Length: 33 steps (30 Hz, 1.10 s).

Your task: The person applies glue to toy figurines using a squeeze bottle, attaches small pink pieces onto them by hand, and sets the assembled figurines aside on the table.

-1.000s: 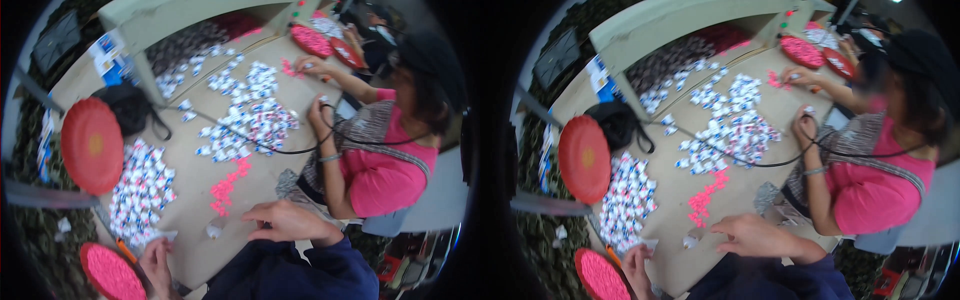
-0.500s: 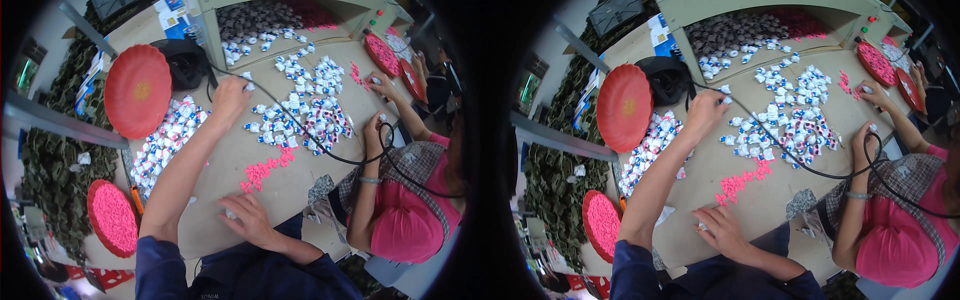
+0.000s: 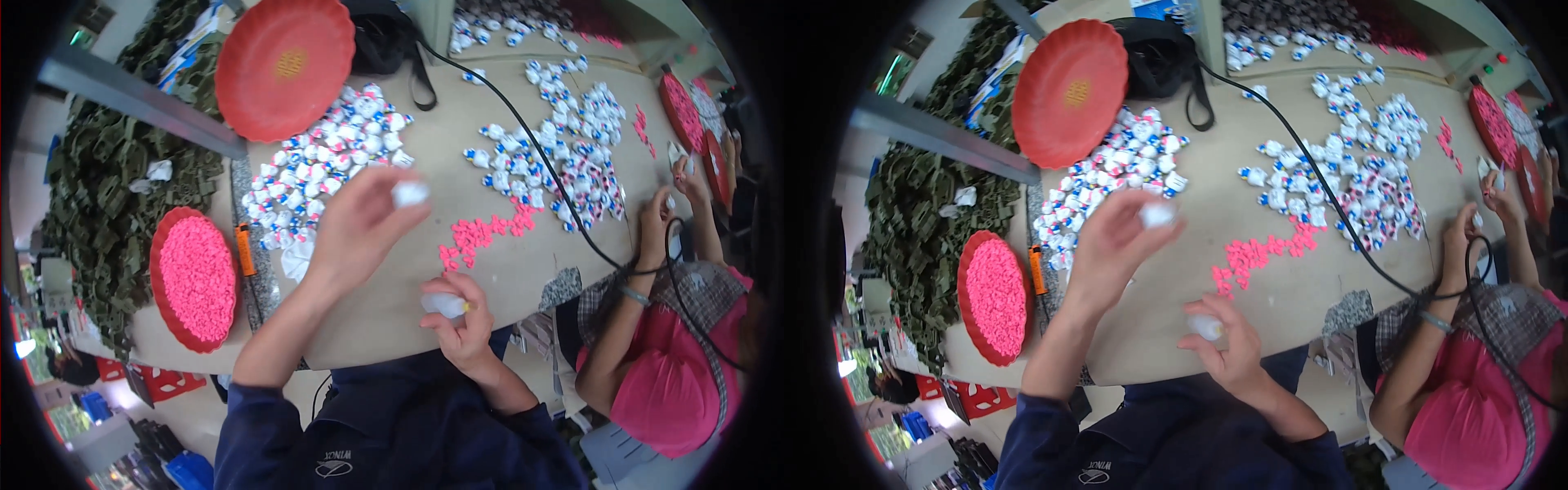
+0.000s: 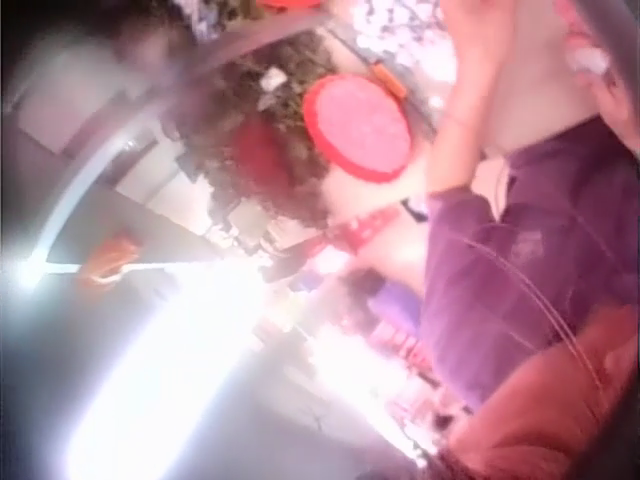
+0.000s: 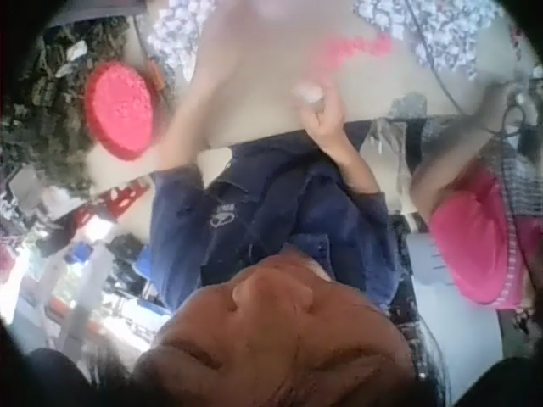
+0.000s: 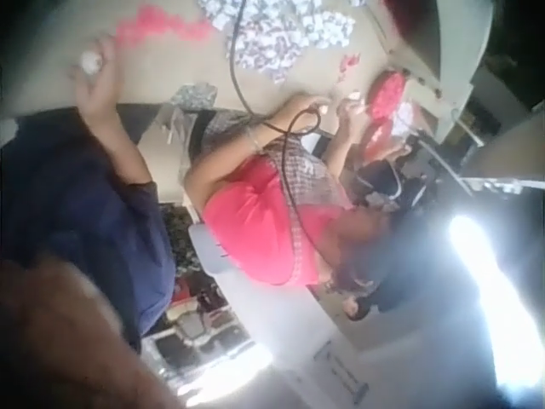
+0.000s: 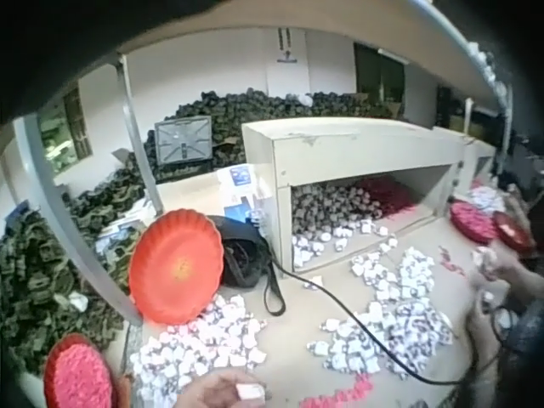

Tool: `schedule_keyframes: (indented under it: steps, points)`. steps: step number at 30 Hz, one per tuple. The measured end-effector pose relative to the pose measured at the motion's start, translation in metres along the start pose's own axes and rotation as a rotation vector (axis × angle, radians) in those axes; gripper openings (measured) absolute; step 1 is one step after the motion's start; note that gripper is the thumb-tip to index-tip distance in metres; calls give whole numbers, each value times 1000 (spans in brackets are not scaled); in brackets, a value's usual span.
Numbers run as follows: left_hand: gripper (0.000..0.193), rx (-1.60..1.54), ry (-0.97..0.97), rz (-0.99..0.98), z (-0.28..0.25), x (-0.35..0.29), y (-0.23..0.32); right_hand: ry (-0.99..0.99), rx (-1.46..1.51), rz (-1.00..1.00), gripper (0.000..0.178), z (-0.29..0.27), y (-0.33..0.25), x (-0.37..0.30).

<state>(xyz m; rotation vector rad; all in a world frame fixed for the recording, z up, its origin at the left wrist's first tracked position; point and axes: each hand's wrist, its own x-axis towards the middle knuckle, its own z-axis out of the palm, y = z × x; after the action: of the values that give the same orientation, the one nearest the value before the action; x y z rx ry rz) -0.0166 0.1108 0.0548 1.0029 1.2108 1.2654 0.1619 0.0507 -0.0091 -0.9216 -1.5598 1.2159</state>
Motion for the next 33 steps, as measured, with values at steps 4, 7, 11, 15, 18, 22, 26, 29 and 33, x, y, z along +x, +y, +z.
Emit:
schedule_keyframes:
  steps: [4, 7, 11, 15, 18, 22, 26, 29, 33]
  points:
    - [32, -120, -17, -305, -16, -82, -35, 94, 244, 128, 52, -12, -3, -7]
    - [33, -249, 33, -305, -3, -98, -56, -192, -89, 175, 48, -32, -17, -4]
    - [39, -359, 23, -308, -1, -92, -69, -75, -10, 276, 42, -30, -25, -19]
    - [35, -279, 63, -259, 4, -88, -66, -13, -86, 139, 46, -40, -22, -20]
    - [31, -288, 19, -244, 2, -90, -72, -46, -189, 139, 39, -45, -30, -11]
    - [32, -233, 27, -241, 3, -90, -71, 56, -117, 146, 33, -36, -21, -10]
    - [32, -284, 12, -240, 3, -88, -70, 25, -112, 211, 33, -36, -21, -8]
    - [32, -280, 6, -232, 4, -88, -70, 7, -135, 185, 31, -36, -20, -5]
    - [31, -267, 7, -241, 4, -87, -68, -14, -135, 215, 33, -36, -23, -5]
